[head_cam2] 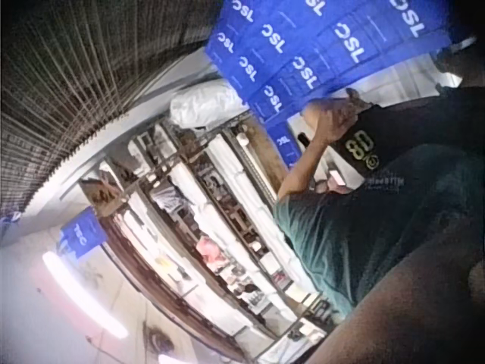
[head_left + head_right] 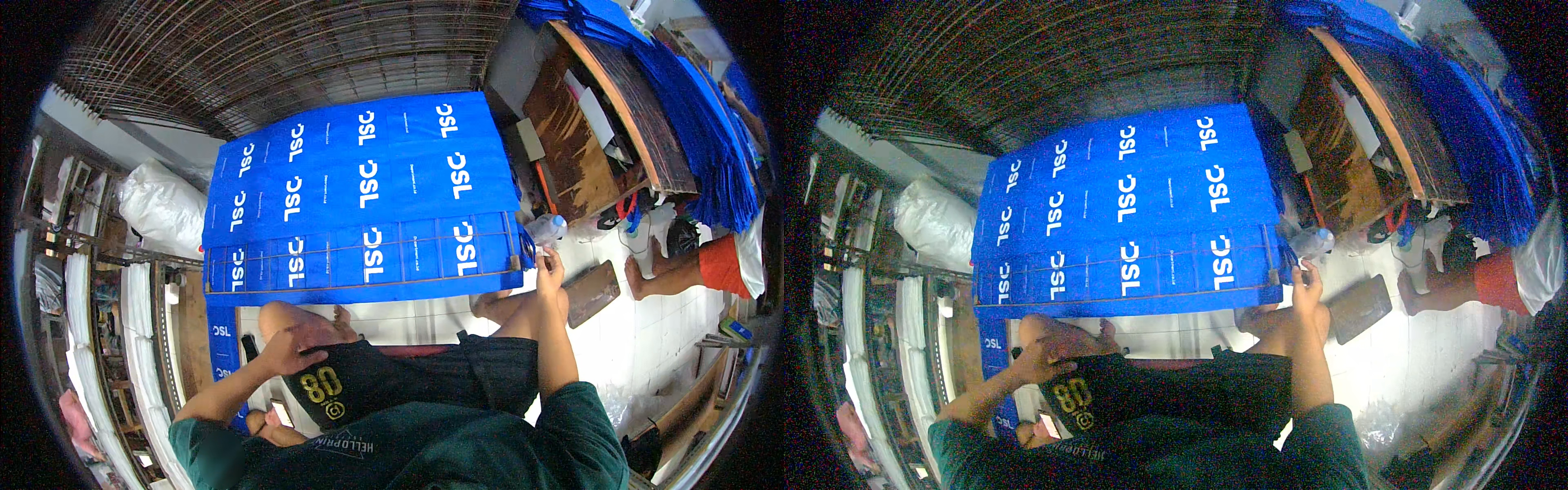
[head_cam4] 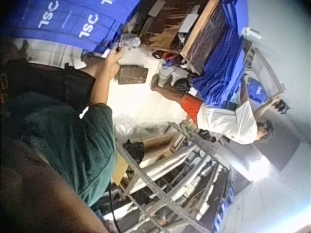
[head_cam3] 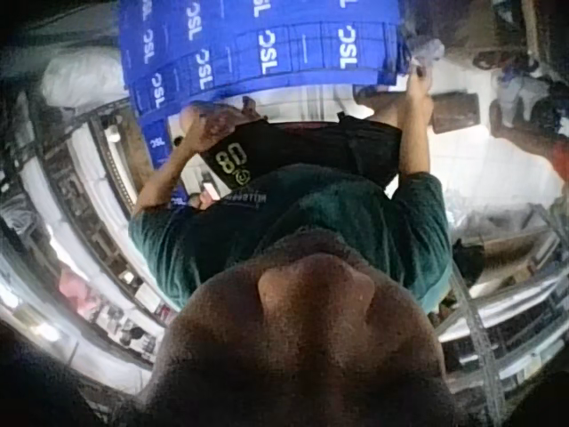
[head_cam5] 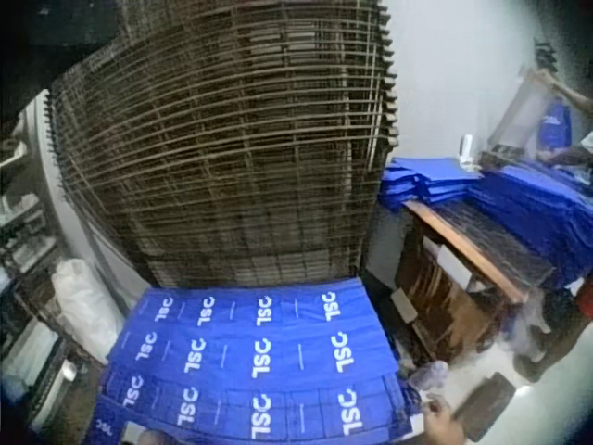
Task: The person sits on the floor and repeatedly folds blue tarps marked with 'TSC' onto a metal grid frame. They pick up a tarp, fold it in half, and place it on the frame, repeating this process for multiple units. Another person is visible in the background handling similar items.
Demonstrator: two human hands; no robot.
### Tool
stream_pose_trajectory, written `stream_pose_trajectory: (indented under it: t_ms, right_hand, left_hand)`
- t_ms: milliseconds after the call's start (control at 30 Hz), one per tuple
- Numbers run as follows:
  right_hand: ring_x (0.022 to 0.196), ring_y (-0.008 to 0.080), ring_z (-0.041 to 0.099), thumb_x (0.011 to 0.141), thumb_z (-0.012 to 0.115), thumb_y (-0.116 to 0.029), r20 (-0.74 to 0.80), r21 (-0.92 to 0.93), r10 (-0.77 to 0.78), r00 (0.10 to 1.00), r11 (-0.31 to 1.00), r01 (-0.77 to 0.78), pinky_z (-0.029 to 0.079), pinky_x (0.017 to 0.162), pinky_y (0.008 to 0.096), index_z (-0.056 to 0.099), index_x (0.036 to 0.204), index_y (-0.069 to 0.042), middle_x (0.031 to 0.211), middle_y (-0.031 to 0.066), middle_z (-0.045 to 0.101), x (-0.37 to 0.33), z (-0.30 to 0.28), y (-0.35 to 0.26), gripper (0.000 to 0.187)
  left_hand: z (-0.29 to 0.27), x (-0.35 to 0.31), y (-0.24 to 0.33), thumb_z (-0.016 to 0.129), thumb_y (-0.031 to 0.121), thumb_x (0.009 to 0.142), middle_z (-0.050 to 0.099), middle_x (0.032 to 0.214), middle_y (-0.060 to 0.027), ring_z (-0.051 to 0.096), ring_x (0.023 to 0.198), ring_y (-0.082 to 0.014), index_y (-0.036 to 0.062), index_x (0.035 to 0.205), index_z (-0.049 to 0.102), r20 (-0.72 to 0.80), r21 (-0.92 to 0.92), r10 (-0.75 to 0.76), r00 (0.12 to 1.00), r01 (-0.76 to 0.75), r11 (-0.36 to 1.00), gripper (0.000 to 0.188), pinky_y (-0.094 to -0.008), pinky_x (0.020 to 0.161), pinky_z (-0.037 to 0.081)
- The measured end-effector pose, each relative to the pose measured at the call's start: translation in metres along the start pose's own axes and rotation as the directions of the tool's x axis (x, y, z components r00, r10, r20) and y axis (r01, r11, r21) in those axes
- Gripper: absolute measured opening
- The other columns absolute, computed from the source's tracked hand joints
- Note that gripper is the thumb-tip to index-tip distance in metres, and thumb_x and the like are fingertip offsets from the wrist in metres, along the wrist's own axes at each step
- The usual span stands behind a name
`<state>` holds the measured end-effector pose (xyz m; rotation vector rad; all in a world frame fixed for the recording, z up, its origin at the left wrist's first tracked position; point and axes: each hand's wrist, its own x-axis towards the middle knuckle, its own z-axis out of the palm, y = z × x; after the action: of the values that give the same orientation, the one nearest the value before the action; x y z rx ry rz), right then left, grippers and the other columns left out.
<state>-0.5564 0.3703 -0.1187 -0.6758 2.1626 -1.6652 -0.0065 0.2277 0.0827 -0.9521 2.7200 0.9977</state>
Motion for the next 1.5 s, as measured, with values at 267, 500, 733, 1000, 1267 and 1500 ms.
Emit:
stream_pose_trajectory:
  t_ms: [267,500,733,1000,1267,1500]
  right_hand:
    - [0.068,0.012,0.055,0.084,0.061,-0.012,-0.074,-0.042,-0.101,0.992,0.994,0.098,0.045,0.061,0.0264,0.059,0.105,-0.004,0.078,0.0063,0.062,-0.004,0.003,-0.02,0.023]
    - [0.063,0.0131,0.056,0.08,0.064,-0.015,-0.101,-0.32,-0.186,0.977,0.936,0.145,0.046,0.064,0.0279,0.063,0.098,-0.004,0.067,0.0075,0.061,-0.021,-0.024,-0.07,0.021]
    - [0.069,0.0275,0.063,0.076,0.066,-0.021,-0.08,-0.563,0.009,0.997,0.825,-0.053,0.048,0.065,0.0367,0.064,0.094,-0.003,0.075,0.0185,0.065,-0.022,-0.049,-0.032,0.026]
    - [0.077,0.0313,0.064,0.076,0.065,-0.031,-0.064,-0.746,0.089,0.994,0.658,-0.107,0.049,0.071,0.0408,0.066,0.094,-0.011,0.081,0.0136,0.067,-0.018,-0.034,-0.052,0.027]
    - [0.081,0.0302,0.064,0.076,0.065,-0.033,-0.091,-0.773,0.09,0.992,0.622,-0.127,0.048,0.074,0.0408,0.066,0.094,-0.013,0.081,0.0123,0.067,-0.02,-0.03,-0.052,0.027]
    - [0.081,0.0318,0.065,0.076,0.064,-0.031,-0.033,-0.781,0.116,0.993,0.617,-0.098,0.049,0.073,0.0407,0.065,0.096,-0.012,0.083,0.0135,0.068,-0.024,-0.025,-0.064,0.028]
  left_hand:
    - [0.024,-0.019,0.055,0.07,0.034,0.076,0.059,0.083,-0.0112,0.059,0.074,-0.0256,0.0071,0.122,0.05,0.099,-0.291,-0.148,0.984,0.171,0.941,0.057,-0.0345,0.066,0.049]
    - [0.086,0.083,0.119,0.065,0.044,0.078,0.061,0.095,-0.0141,0.058,0.086,-0.0315,0.0141,0.127,0.045,-0.129,-0.173,0.159,0.979,-0.18,0.968,0.061,-0.0401,0.077,0.047]
    - [0.218,0.148,0.058,0.061,0.058,0.073,0.062,0.097,-0.0185,0.059,0.096,-0.0335,0.0103,0.11,0.053,0.372,-0.129,-0.018,0.928,0.071,0.989,0.061,-0.0428,0.083,0.044]
    - [0.189,0.151,0.067,0.062,0.058,0.072,0.061,0.104,-0.0175,0.057,0.101,-0.0333,0.0116,0.107,0.054,0.326,-0.311,-0.113,0.939,0.219,0.925,0.059,-0.0423,0.085,0.043]
    - [0.194,0.148,0.071,0.062,0.057,0.073,0.059,0.108,-0.017,0.054,0.105,-0.0328,0.0104,0.108,0.054,0.312,-0.283,-0.054,0.948,0.147,0.948,0.059,-0.0411,0.089,0.041]
    - [0.184,0.143,0.078,0.058,0.061,0.074,0.059,0.107,-0.0172,0.055,0.103,-0.0351,0.0138,0.115,0.05,0.352,-0.254,-0.02,0.936,0.117,0.96,0.062,-0.044,0.086,0.042]
